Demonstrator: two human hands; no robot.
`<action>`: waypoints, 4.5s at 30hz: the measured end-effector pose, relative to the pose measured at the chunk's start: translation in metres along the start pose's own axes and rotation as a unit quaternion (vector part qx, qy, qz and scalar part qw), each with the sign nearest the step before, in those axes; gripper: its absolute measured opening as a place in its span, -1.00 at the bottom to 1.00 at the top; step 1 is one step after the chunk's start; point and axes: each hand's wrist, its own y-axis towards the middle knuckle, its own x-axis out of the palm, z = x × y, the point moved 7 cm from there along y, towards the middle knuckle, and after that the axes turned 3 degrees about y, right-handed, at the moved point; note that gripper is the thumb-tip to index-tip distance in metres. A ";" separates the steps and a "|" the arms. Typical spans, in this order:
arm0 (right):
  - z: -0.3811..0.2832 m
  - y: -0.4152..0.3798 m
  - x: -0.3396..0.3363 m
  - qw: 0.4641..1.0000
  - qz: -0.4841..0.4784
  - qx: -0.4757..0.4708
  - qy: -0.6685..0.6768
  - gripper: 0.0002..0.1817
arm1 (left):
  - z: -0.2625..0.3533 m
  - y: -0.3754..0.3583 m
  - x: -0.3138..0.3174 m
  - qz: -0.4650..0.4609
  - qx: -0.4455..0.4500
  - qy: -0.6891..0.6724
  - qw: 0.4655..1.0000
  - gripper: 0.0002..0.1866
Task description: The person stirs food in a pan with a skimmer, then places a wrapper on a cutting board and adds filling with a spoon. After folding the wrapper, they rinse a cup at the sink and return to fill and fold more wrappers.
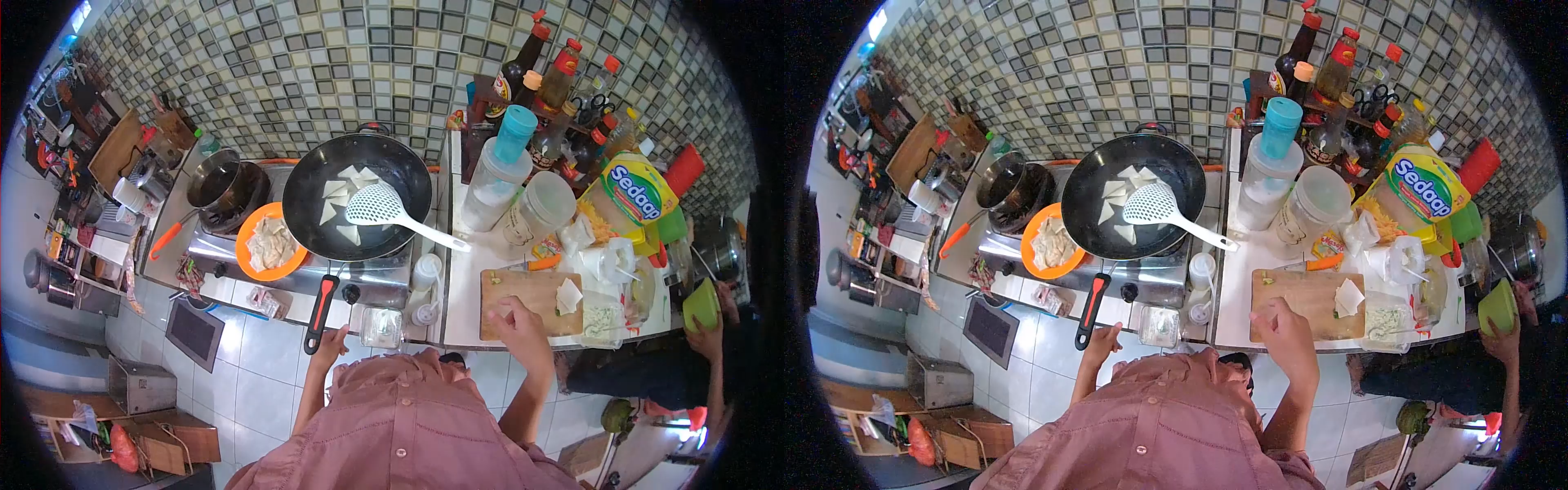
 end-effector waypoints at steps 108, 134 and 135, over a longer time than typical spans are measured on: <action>0.352 -0.026 -0.240 0.772 0.493 0.070 0.396 -0.85 | 0.260 -0.082 0.295 -0.076 0.009 -0.404 0.911 -0.72; 0.335 -0.042 -0.252 0.687 0.533 0.017 0.493 -0.84 | 0.279 -0.097 0.313 -0.166 0.038 -0.373 0.912 -0.68; 0.332 -0.038 -0.249 0.673 0.514 0.020 0.532 -0.85 | 0.282 -0.098 0.317 -0.166 0.038 -0.374 0.912 -0.68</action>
